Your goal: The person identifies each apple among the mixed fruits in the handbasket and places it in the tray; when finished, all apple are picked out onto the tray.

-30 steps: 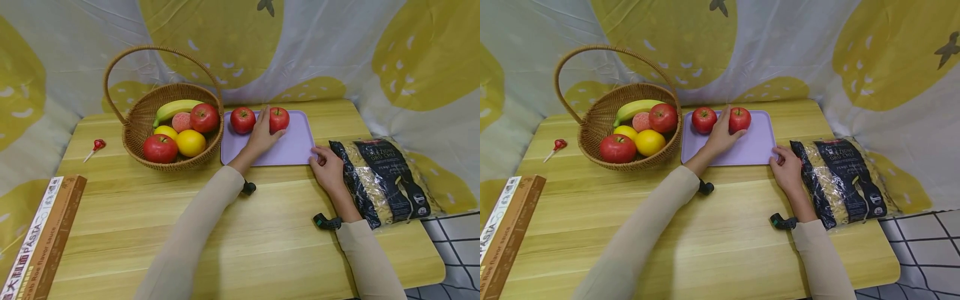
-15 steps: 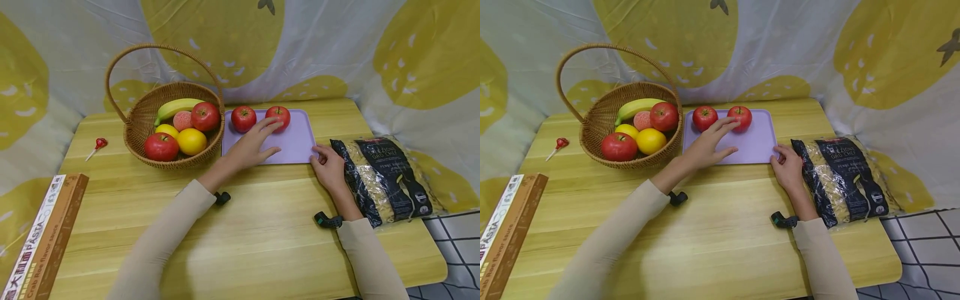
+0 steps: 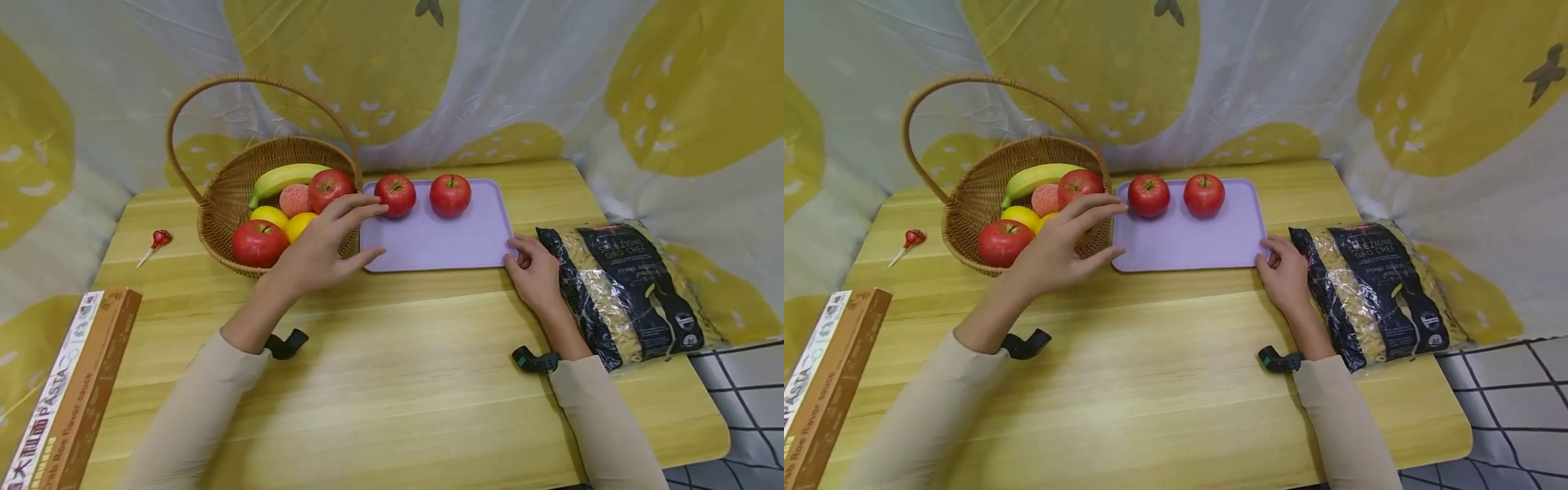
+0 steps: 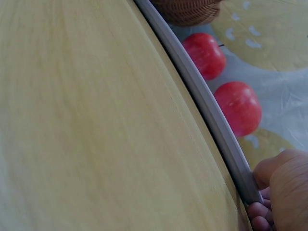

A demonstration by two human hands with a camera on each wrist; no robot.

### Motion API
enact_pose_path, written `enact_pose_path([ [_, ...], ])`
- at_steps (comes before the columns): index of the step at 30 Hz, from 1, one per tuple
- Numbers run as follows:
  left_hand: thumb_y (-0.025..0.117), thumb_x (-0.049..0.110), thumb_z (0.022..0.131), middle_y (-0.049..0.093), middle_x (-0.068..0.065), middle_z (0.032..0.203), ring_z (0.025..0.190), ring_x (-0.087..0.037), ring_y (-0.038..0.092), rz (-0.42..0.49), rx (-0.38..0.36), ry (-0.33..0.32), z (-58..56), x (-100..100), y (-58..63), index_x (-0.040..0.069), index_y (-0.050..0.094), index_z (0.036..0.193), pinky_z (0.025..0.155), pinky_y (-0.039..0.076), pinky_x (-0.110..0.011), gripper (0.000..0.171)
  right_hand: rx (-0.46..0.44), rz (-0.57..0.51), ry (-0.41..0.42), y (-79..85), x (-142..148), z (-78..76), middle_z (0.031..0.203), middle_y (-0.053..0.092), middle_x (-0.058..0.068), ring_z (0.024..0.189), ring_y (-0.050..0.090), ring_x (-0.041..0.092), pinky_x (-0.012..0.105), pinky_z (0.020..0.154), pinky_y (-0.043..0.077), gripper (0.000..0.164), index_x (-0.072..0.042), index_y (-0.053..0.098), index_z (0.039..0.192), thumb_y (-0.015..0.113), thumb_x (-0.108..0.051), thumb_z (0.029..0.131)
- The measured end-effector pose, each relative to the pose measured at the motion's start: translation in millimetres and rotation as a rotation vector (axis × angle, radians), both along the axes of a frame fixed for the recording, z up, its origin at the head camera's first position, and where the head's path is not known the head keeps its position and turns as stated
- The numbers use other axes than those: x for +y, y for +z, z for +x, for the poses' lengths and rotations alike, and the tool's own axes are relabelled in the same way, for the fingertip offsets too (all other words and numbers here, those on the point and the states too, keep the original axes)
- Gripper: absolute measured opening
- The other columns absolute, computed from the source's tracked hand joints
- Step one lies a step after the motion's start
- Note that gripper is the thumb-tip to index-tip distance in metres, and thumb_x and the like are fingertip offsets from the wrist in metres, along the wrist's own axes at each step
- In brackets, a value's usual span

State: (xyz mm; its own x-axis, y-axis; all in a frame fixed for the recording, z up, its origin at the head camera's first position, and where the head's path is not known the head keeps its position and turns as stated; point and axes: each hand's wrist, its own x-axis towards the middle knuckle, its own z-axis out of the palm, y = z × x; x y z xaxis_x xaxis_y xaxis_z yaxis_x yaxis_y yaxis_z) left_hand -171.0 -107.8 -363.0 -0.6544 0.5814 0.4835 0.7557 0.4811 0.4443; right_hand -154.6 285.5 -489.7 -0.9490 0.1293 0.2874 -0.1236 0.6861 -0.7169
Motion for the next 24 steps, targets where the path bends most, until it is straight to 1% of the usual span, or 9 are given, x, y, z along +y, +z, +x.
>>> enact_pose_path([
  [3, 0.085, 0.03, 0.086, 0.057, -0.008, 0.144, 0.134, -0.025, 0.054, 0.011, -0.018, 0.091, 4.7, -24, 4.1, 0.015, 0.062, 0.142, 0.11, 0.048, -0.047, 0.061, -0.008, -0.008, 0.003, -1.7, -1, 0.9, 0.131, 0.067, 0.02, 0.079, 0.052, 0.02, 0.012, 0.067, 0.035, 0.032, 0.004, 0.072, 0.123, 0.066, -0.006, 0.093],
  [8, 0.086, 0.034, 0.083, 0.058, -0.005, 0.144, 0.129, -0.031, 0.057, 0.002, -0.074, 0.277, 9.6, -61, 9.8, 0.023, 0.061, 0.142, 0.101, 0.05, -0.057, 0.066, -0.004, 0.0, -0.008, -1.5, 0, 1.9, 0.13, 0.067, 0.019, 0.078, 0.051, 0.017, 0.014, 0.067, 0.035, 0.032, 0.004, 0.072, 0.123, 0.068, -0.006, 0.093],
  [10, 0.086, 0.037, 0.082, 0.059, -0.005, 0.145, 0.131, -0.033, 0.056, -0.014, -0.096, 0.337, 11.0, -74, 12.4, 0.026, 0.061, 0.143, 0.1, 0.047, -0.062, 0.067, -0.003, 0.006, -0.013, -1.1, 1, 1.8, 0.132, 0.067, 0.019, 0.078, 0.05, 0.016, 0.014, 0.067, 0.036, 0.032, 0.004, 0.072, 0.123, 0.068, -0.006, 0.093],
  [11, 0.086, 0.038, 0.081, 0.059, -0.005, 0.145, 0.133, -0.034, 0.055, -0.02, -0.108, 0.361, 11.7, -80, 13.6, 0.027, 0.061, 0.143, 0.102, 0.045, -0.064, 0.068, -0.005, 0.01, -0.013, -1.0, 1, 1.6, 0.132, 0.067, 0.02, 0.078, 0.05, 0.015, 0.015, 0.067, 0.036, 0.032, 0.004, 0.072, 0.124, 0.068, -0.006, 0.093],
  [12, 0.086, 0.039, 0.081, 0.059, -0.006, 0.145, 0.135, -0.035, 0.053, -0.025, -0.123, 0.385, 12.9, -86, 15.1, 0.026, 0.061, 0.143, 0.104, 0.043, -0.066, 0.068, -0.006, 0.015, -0.013, -1.0, 1, 1.4, 0.133, 0.066, 0.02, 0.078, 0.05, 0.015, 0.015, 0.067, 0.036, 0.032, 0.003, 0.072, 0.124, 0.068, -0.006, 0.093],
  [13, 0.086, 0.04, 0.08, 0.058, -0.006, 0.146, 0.135, -0.035, 0.052, -0.029, -0.139, 0.408, 14.2, -92, 16.1, 0.026, 0.061, 0.143, 0.102, 0.044, -0.067, 0.069, -0.007, 0.018, -0.011, -1.1, 0, 1.1, 0.133, 0.066, 0.02, 0.078, 0.05, 0.015, 0.015, 0.067, 0.036, 0.032, 0.003, 0.072, 0.124, 0.068, -0.007, 0.093],
  [18, 0.089, 0.043, 0.076, 0.055, -0.01, 0.149, 0.136, -0.041, 0.049, -0.053, -0.198, 0.49, 18.7, -118, 18.9, 0.02, 0.061, 0.143, 0.102, 0.041, -0.071, 0.076, -0.006, 0.023, -0.005, -1.5, 0, 0.1, 0.134, 0.066, 0.02, 0.078, 0.051, 0.016, 0.016, 0.067, 0.036, 0.032, 0.003, 0.072, 0.123, 0.068, -0.007, 0.093],
  [22, 0.088, 0.046, 0.076, 0.052, -0.015, 0.151, 0.136, -0.046, 0.048, -0.12, -0.217, 0.508, 18.8, -129, 18.9, 0.02, 0.057, 0.147, 0.1, 0.043, -0.072, 0.081, -0.003, 0.014, -0.007, -0.9, 0, -0.7, 0.134, 0.066, 0.02, 0.078, 0.051, 0.016, 0.014, 0.067, 0.036, 0.032, 0.004, 0.072, 0.123, 0.068, -0.006, 0.093],
  [24, 0.087, 0.047, 0.078, 0.051, -0.017, 0.152, 0.136, -0.048, 0.047, -0.154, -0.231, 0.512, 18.3, -132, 18.5, 0.019, 0.056, 0.147, 0.098, 0.044, -0.073, 0.081, -0.004, 0.009, -0.008, -0.5, 0, -0.9, 0.134, 0.066, 0.02, 0.078, 0.051, 0.015, 0.014, 0.067, 0.036, 0.032, 0.004, 0.073, 0.123, 0.068, -0.005, 0.093],
])
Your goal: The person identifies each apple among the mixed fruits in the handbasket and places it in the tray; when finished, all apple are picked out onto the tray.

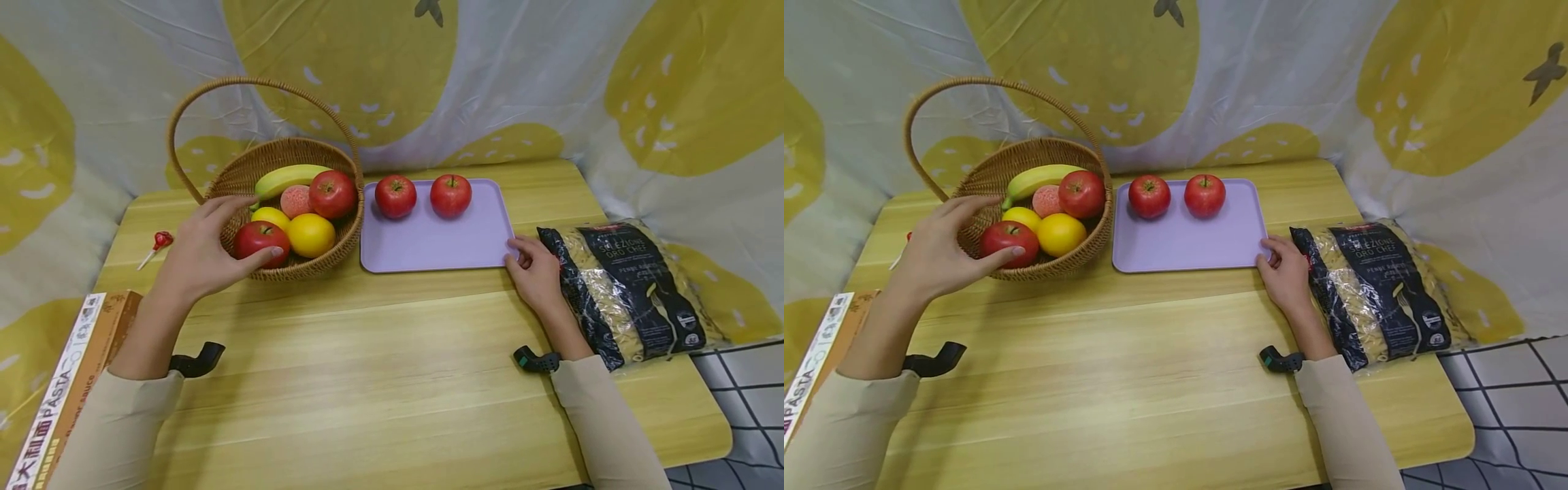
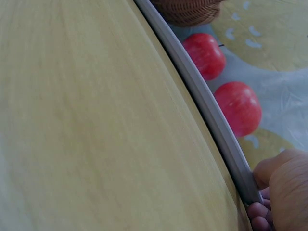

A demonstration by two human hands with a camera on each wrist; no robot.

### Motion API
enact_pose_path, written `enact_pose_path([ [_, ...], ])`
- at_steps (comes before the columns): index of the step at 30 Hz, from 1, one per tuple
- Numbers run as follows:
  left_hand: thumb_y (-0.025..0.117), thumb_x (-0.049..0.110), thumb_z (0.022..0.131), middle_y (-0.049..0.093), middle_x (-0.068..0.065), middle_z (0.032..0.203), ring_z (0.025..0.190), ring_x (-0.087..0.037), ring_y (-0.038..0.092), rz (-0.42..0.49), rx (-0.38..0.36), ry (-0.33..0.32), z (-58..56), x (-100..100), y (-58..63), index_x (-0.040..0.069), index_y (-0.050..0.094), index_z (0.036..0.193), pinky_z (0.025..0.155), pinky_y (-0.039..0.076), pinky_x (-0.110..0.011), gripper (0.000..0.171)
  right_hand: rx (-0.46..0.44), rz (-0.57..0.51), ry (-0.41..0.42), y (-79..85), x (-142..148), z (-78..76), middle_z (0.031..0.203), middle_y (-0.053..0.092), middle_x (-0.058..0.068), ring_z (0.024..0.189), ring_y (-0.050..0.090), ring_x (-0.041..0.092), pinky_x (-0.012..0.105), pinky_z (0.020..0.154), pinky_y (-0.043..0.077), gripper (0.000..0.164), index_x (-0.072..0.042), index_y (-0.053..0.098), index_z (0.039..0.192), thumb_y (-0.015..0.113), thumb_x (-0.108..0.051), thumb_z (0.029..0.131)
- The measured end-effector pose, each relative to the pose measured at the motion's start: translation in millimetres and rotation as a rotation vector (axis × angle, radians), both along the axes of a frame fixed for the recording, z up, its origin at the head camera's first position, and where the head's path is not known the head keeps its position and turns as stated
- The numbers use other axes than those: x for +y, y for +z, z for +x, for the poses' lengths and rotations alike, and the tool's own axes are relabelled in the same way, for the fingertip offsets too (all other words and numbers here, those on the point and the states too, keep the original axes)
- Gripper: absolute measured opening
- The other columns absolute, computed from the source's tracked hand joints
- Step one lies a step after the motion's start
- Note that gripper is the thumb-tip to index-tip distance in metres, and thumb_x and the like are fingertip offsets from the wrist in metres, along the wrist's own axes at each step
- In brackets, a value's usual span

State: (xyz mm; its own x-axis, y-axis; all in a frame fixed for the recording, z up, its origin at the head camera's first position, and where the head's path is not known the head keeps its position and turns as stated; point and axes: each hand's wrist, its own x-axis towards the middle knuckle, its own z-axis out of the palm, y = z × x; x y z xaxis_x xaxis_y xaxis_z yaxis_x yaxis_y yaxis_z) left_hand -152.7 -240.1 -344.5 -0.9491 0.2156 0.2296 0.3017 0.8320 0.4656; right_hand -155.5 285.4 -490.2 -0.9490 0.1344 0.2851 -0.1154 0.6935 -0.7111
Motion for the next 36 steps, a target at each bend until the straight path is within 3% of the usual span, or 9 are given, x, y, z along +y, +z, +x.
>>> enact_pose_path([
  [8, 0.081, 0.055, 0.083, 0.046, -0.025, 0.155, 0.138, -0.054, 0.041, -0.086, -0.127, 0.016, -4.0, -1, 1.2, 0.011, 0.052, 0.149, 0.102, 0.041, -0.073, 0.085, 0.006, -0.006, 0.002, -0.5, 0, -0.1, 0.134, 0.066, 0.02, 0.078, 0.051, 0.015, 0.014, 0.067, 0.036, 0.032, 0.005, 0.072, 0.123, 0.068, -0.005, 0.093],
  [16, 0.071, 0.065, 0.086, 0.037, -0.031, 0.158, 0.137, -0.056, 0.038, -0.149, -0.267, 0.04, -10.5, 4, 4.3, 0.008, 0.032, 0.161, 0.098, 0.047, -0.07, 0.102, 0.007, -0.002, 0.003, -0.4, 0, 0.0, 0.134, 0.066, 0.021, 0.078, 0.051, 0.017, 0.015, 0.067, 0.035, 0.033, 0.005, 0.072, 0.123, 0.069, -0.005, 0.093],
  [26, 0.073, 0.073, 0.08, 0.041, -0.035, 0.152, 0.127, -0.055, 0.046, -0.223, -0.417, 0.031, -22.4, 13, 10.4, 0.001, 0.029, 0.159, 0.097, 0.048, -0.068, 0.116, -0.003, 0.0, -0.006, 0.0, 1, 0.2, 0.135, 0.066, 0.019, 0.078, 0.051, 0.016, 0.015, 0.067, 0.035, 0.033, 0.004, 0.072, 0.124, 0.069, -0.006, 0.093],
  [36, 0.079, 0.071, 0.076, 0.047, -0.036, 0.145, 0.124, -0.055, 0.047, -0.307, -0.478, 0.016, -30.7, 13, 12.9, -0.004, 0.034, 0.154, 0.098, 0.046, -0.069, 0.117, -0.007, 0.002, 0.0, -2.2, 1, -1.4, 0.135, 0.066, 0.019, 0.079, 0.051, 0.017, 0.014, 0.067, 0.035, 0.032, 0.003, 0.072, 0.124, 0.068, -0.007, 0.093],
])
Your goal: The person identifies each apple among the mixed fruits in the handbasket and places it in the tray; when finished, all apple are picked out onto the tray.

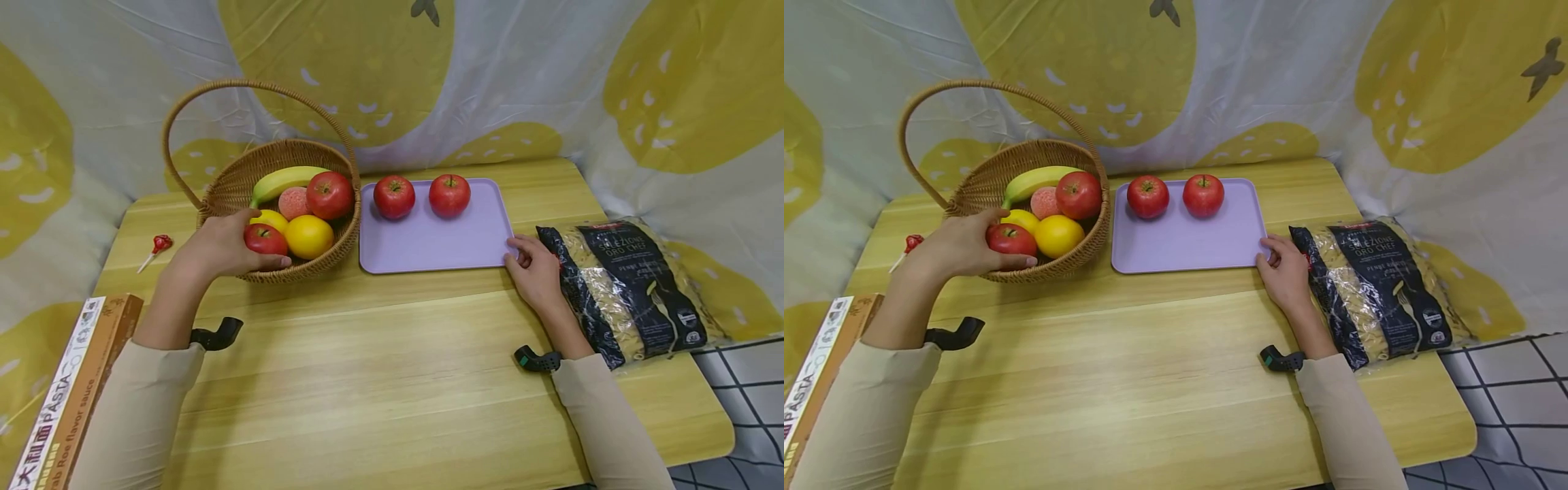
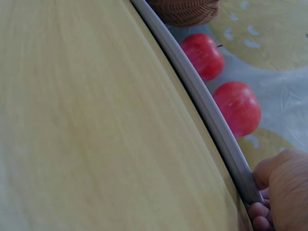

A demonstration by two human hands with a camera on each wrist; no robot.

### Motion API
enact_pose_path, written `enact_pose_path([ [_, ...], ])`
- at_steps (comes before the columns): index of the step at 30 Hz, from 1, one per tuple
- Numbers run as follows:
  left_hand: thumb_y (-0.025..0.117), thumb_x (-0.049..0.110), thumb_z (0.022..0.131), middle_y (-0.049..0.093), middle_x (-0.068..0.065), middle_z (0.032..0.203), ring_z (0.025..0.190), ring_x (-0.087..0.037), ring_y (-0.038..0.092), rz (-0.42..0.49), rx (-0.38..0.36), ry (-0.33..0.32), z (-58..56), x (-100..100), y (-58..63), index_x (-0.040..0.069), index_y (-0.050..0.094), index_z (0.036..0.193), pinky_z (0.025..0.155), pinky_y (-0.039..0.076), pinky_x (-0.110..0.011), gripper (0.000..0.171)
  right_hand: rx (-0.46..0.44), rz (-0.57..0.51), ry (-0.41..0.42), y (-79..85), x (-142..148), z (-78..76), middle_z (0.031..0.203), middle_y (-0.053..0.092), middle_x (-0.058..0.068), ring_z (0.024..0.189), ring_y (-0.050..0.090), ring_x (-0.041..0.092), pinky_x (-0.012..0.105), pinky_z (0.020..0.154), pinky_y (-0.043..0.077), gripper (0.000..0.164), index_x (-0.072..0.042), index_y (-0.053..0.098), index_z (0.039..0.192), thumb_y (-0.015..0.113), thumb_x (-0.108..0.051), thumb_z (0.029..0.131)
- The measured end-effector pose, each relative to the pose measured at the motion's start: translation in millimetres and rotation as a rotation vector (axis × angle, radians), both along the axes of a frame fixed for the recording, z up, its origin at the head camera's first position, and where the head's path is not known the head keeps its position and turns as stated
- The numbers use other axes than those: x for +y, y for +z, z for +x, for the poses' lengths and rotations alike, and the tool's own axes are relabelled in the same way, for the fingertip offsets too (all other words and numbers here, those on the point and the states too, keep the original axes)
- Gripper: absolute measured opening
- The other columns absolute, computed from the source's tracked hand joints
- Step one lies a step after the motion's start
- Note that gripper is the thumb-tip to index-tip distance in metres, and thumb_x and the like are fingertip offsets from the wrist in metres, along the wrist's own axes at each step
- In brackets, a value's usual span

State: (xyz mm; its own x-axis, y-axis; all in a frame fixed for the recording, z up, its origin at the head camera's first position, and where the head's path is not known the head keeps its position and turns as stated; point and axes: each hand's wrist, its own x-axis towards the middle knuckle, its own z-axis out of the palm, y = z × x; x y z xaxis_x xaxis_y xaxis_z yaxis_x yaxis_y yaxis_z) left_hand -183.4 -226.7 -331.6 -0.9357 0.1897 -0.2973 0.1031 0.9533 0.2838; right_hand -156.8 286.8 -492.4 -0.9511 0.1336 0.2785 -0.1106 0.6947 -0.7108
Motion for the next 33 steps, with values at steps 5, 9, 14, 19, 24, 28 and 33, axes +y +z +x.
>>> enact_pose_path([
  [5, 0.082, 0.066, 0.076, 0.055, -0.035, 0.135, 0.117, -0.053, 0.053, -0.028, -0.017, 0.005, -3.2, 0, -3.8, -0.004, 0.043, 0.148, 0.093, 0.049, -0.066, 0.108, 0.002, 0.005, 0.0, -0.7, -1, 0.8, 0.135, 0.066, 0.018, 0.079, 0.052, 0.018, 0.014, 0.067, 0.035, 0.033, 0.003, 0.072, 0.124, 0.068, -0.007, 0.093],
  [9, 0.084, 0.064, 0.074, 0.058, -0.034, 0.129, 0.113, -0.051, 0.055, -0.043, -0.018, 0.013, -4.4, 0, -6.8, -0.005, 0.046, 0.144, 0.09, 0.05, -0.065, 0.105, 0.0, 0.003, 0.004, -0.5, -2, 2.0, 0.135, 0.066, 0.019, 0.079, 0.052, 0.018, 0.014, 0.067, 0.035, 0.033, 0.004, 0.072, 0.125, 0.068, -0.006, 0.093],
  [14, 0.083, 0.067, 0.073, 0.058, -0.035, 0.125, 0.111, -0.052, 0.054, -0.049, 0.009, 0.021, -3.9, 1, -7.4, -0.008, 0.047, 0.14, 0.088, 0.051, -0.063, 0.106, -0.002, 0.003, -0.002, 0.0, -2, 2.2, 0.135, 0.066, 0.019, 0.079, 0.052, 0.017, 0.015, 0.067, 0.035, 0.033, 0.004, 0.072, 0.124, 0.068, -0.006, 0.093],
  [19, 0.082, 0.072, 0.071, 0.059, -0.034, 0.123, 0.11, -0.053, 0.053, -0.032, 0.054, 0.033, -1.0, 3, -5.9, -0.006, 0.048, 0.14, 0.087, 0.051, -0.063, 0.109, -0.007, 0.005, -0.005, 0.0, -2, 1.7, 0.136, 0.066, 0.019, 0.079, 0.051, 0.017, 0.015, 0.067, 0.035, 0.033, 0.003, 0.072, 0.125, 0.068, -0.007, 0.094],
  [24, 0.079, 0.08, 0.066, 0.059, -0.032, 0.126, 0.112, -0.053, 0.053, 0.023, 0.108, 0.055, 3.5, 4, -5.0, -0.002, 0.048, 0.142, 0.089, 0.051, -0.064, 0.116, -0.005, 0.004, -0.004, 0.7, -3, 2.1, 0.135, 0.066, 0.019, 0.079, 0.051, 0.017, 0.014, 0.067, 0.035, 0.032, 0.003, 0.072, 0.124, 0.068, -0.006, 0.093],
  [28, 0.08, 0.078, 0.066, 0.06, -0.03, 0.125, 0.11, -0.05, 0.057, 0.079, 0.16, 0.076, 5.1, 5, -4.2, 0.0, 0.051, 0.14, 0.088, 0.052, -0.064, 0.112, 0.002, 0.005, -0.005, 1.9, -3, 2.5, 0.134, 0.066, 0.019, 0.079, 0.051, 0.017, 0.014, 0.067, 0.035, 0.032, 0.004, 0.072, 0.123, 0.068, -0.005, 0.093],
  [33, 0.083, 0.073, 0.068, 0.062, -0.027, 0.126, 0.109, -0.047, 0.06, 0.151, 0.241, 0.097, 8.0, 7, -2.5, 0.005, 0.055, 0.139, 0.088, 0.053, -0.063, 0.102, 0.01, 0.006, -0.002, 2.7, -3, 1.7, 0.134, 0.066, 0.019, 0.078, 0.05, 0.017, 0.014, 0.067, 0.034, 0.031, 0.004, 0.073, 0.123, 0.067, -0.006, 0.093],
])
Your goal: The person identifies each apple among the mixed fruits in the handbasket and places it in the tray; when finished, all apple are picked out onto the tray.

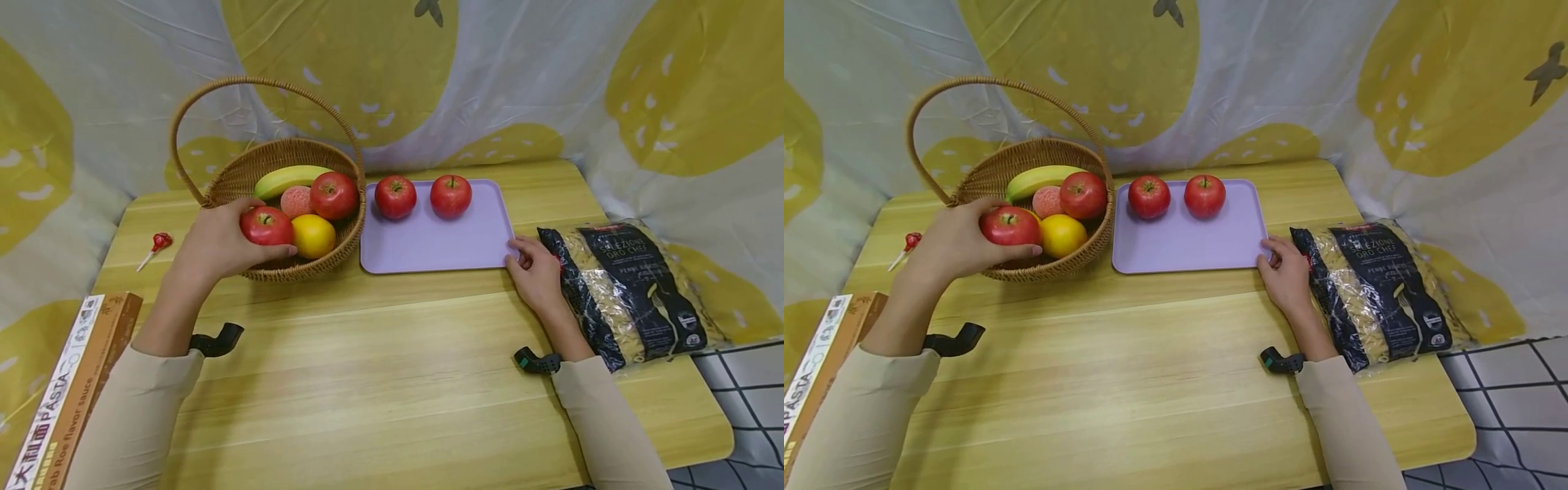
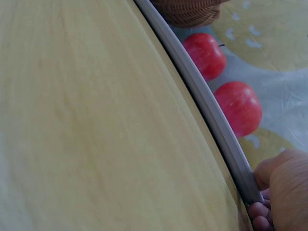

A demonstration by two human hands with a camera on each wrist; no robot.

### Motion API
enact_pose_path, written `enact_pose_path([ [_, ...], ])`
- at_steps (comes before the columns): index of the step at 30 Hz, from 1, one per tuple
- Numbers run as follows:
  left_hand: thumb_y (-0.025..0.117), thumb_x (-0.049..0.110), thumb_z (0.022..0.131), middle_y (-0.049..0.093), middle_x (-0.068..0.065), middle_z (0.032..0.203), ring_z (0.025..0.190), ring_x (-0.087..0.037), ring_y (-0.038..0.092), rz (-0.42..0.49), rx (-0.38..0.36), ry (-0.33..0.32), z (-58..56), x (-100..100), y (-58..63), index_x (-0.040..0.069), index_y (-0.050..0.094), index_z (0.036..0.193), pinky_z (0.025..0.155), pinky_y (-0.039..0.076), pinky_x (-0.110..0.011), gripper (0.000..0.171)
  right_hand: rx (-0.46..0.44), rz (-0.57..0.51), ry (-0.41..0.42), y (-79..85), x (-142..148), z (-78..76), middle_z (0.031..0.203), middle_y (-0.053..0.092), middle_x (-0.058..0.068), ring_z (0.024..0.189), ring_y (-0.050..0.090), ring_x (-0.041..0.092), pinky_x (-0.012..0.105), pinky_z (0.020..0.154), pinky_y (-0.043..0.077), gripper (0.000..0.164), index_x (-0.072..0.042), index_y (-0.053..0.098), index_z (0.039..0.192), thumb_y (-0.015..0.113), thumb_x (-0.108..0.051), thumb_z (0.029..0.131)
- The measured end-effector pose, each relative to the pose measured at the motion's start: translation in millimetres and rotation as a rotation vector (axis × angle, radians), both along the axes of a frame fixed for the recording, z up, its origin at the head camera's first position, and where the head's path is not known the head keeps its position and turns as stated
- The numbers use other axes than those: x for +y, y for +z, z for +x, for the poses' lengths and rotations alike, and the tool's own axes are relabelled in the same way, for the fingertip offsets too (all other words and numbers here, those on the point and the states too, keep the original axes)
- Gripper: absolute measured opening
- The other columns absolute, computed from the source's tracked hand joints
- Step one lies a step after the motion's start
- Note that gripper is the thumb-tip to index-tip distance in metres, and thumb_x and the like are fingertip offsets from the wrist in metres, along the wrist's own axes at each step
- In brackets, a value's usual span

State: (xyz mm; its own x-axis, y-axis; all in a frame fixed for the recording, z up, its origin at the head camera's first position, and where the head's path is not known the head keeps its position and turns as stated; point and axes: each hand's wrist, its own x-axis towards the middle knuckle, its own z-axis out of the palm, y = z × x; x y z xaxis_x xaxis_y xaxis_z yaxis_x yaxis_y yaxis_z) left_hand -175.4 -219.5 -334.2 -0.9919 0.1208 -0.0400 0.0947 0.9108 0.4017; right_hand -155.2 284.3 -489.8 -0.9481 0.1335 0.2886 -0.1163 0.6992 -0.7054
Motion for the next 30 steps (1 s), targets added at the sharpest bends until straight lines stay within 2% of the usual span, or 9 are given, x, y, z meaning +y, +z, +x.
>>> enact_pose_path([
  [10, 0.085, 0.068, 0.069, 0.064, -0.019, 0.133, 0.113, -0.042, 0.061, 0.158, 0.111, 0.043, 9.6, 18, 1.2, 0.013, 0.055, 0.146, 0.091, 0.055, -0.064, 0.1, -0.008, -0.003, -0.003, 0.0, 1, -0.3, 0.132, 0.067, 0.019, 0.08, 0.051, 0.018, 0.016, 0.068, 0.035, 0.031, 0.003, 0.073, 0.123, 0.067, -0.006, 0.094],
  [18, 0.087, 0.07, 0.065, 0.066, -0.012, 0.132, 0.121, -0.039, 0.052, 0.245, 0.136, 0.062, 17.0, 45, -2.4, 0.021, 0.053, 0.142, 0.089, 0.055, -0.06, 0.098, 0.001, 0.0, -0.002, -1.3, 1, -0.2, 0.131, 0.067, 0.019, 0.079, 0.051, 0.017, 0.016, 0.067, 0.035, 0.031, 0.004, 0.073, 0.122, 0.067, -0.006, 0.093],
  [22, 0.089, 0.066, 0.064, 0.067, -0.007, 0.128, 0.116, -0.032, 0.058, 0.3, 0.195, 0.03, 16.1, 59, -7.1, 0.023, 0.055, 0.139, 0.09, 0.056, -0.054, 0.094, 0.01, 0.005, 0.002, -1.8, 2, -0.4, 0.131, 0.068, 0.019, 0.079, 0.052, 0.017, 0.015, 0.068, 0.035, 0.031, 0.004, 0.073, 0.122, 0.066, -0.005, 0.093],
  [26, 0.094, 0.056, 0.064, 0.068, -0.003, 0.125, 0.11, -0.023, 0.065, 0.378, 0.29, -0.042, 13.7, 74, -10.6, 0.019, 0.057, 0.136, 0.091, 0.058, -0.048, 0.089, 0.009, 0.012, 0.001, -2.1, 2, -1.1, 0.131, 0.068, 0.019, 0.079, 0.052, 0.018, 0.015, 0.068, 0.034, 0.031, 0.004, 0.073, 0.122, 0.066, -0.005, 0.093],
  [30, 0.094, 0.052, 0.064, 0.067, 0.0, 0.126, 0.108, -0.018, 0.065, 0.433, 0.358, -0.097, 12.3, 92, -10.2, 0.02, 0.058, 0.137, 0.09, 0.058, -0.043, 0.087, 0.01, 0.011, 0.001, -1.5, 1, -1.2, 0.13, 0.068, 0.019, 0.079, 0.052, 0.019, 0.014, 0.068, 0.034, 0.031, 0.005, 0.073, 0.122, 0.066, -0.005, 0.093],
])
